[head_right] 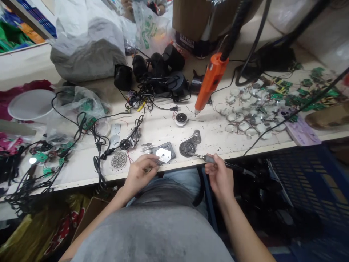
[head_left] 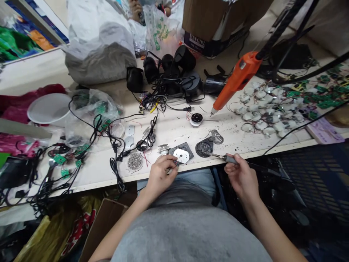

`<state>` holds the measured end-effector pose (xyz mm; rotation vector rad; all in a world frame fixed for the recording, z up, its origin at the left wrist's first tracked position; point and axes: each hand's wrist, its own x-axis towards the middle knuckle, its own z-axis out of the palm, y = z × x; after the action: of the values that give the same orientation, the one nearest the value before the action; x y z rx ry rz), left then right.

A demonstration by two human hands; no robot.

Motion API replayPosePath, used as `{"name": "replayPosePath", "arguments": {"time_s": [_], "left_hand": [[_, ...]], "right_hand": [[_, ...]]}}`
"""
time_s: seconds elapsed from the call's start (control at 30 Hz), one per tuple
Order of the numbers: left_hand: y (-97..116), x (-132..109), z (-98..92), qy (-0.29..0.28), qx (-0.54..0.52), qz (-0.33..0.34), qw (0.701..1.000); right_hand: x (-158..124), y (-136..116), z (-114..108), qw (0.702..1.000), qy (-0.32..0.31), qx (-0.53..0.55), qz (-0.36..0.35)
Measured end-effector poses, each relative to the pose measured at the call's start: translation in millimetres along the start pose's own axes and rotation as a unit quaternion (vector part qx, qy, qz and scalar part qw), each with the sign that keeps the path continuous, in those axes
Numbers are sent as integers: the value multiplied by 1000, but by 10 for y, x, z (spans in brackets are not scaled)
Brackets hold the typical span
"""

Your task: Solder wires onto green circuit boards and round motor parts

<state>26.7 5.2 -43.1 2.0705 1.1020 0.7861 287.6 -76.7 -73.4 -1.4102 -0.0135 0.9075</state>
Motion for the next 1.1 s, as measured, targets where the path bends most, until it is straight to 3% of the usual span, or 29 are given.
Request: {"name": "replayPosePath", "arguments": {"time_s": [0.3,0.9,1.0,1.1], "left_hand": [[-24,8,13,15,-10,22,1000],[-36,-26,38,26,-24,23,999],[-37,-23,39,23,-19,20,999],[-34,-13,32,15,-12,13,1000]], "right_hand": [[85,-30,-35,1000,-12,18,23],[-33,134,35,994,-32,-75,-74],[-101,92,-17,970,-69,-171,-158],[-173,1,-38,890,-134,-299,-317]]}}
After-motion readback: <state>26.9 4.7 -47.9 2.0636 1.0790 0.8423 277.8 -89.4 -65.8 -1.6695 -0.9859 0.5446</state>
